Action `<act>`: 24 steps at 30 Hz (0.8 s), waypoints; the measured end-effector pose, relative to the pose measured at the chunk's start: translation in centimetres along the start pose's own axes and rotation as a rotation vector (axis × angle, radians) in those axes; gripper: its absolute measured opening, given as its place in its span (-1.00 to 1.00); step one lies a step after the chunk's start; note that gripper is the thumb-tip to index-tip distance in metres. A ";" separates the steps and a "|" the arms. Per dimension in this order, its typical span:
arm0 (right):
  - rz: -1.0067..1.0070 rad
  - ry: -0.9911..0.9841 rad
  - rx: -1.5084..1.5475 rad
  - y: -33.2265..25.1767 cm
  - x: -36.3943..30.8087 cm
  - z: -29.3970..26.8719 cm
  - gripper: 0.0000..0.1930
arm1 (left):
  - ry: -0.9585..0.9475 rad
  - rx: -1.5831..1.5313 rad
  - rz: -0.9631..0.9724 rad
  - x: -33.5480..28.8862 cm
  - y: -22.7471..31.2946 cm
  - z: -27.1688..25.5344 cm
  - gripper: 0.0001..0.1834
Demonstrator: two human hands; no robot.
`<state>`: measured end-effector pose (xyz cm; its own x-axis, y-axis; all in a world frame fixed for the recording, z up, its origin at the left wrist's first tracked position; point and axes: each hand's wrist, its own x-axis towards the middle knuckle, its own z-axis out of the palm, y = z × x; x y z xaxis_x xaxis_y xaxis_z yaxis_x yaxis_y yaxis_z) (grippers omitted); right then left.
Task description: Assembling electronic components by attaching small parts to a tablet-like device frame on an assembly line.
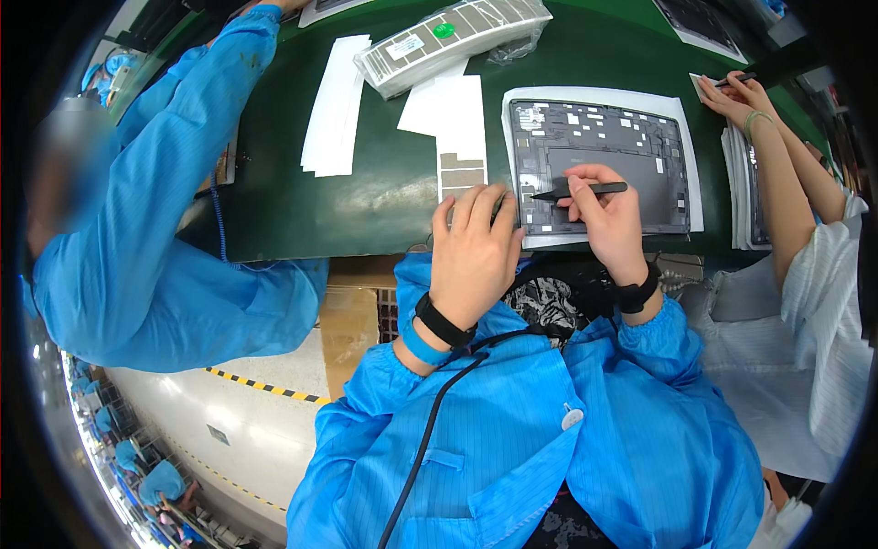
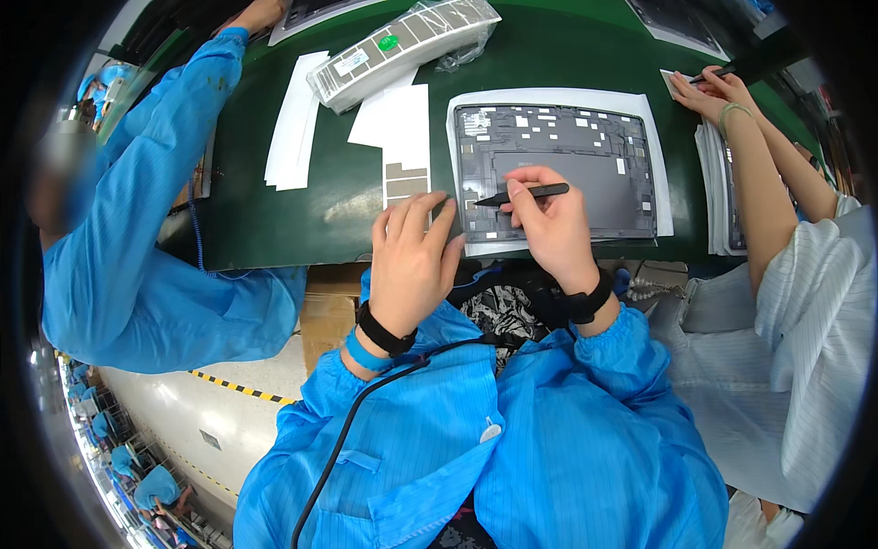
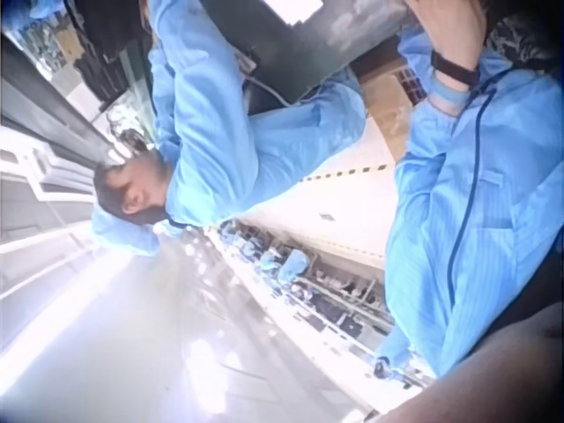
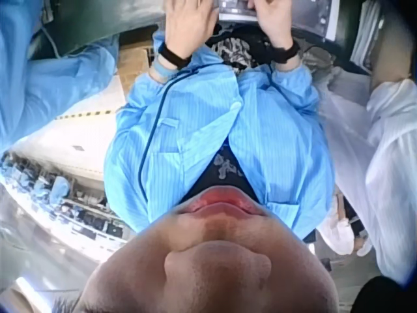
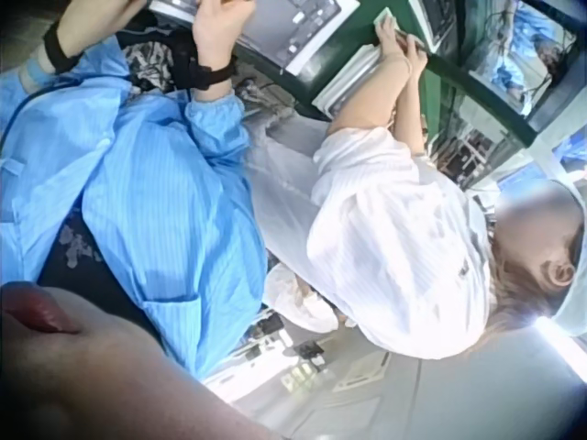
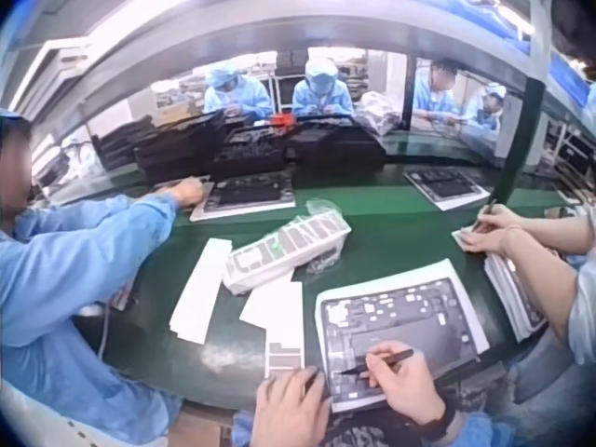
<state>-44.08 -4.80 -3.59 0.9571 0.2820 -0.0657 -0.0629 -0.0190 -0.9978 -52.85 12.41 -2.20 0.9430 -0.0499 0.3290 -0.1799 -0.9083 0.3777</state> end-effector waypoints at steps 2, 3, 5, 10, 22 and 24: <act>0.015 0.002 -0.028 0.0 0.0 0.0 -0.83 | -0.008 -0.005 0.001 0.2 -0.1 0.1 -0.62; 0.020 0.006 -0.027 0.0 -0.1 -0.1 -0.83 | -0.012 -0.012 -0.003 0.1 -0.1 0.2 -0.62; 0.013 -0.005 -0.010 0.1 -0.1 -0.2 -0.84 | -0.020 -0.022 -0.004 0.1 -0.2 0.4 -0.62; 0.008 0.019 -0.009 0.1 0.1 0.1 -0.86 | -0.007 -0.030 0.019 0.2 -0.6 0.9 -0.66; 0.007 -0.021 -0.015 0.0 0.1 -0.1 -0.86 | -0.038 -0.033 0.014 0.2 -0.6 0.6 -0.68; 0.021 -0.025 -0.016 0.0 0.1 -0.3 -0.86 | -0.042 -0.035 0.013 0.3 -0.5 0.6 -0.68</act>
<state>-43.91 -5.03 -3.58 0.9482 0.3056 -0.0867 -0.0779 -0.0408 -0.9961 -52.34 12.62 -2.81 0.9514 -0.0802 0.2975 -0.2014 -0.8924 0.4037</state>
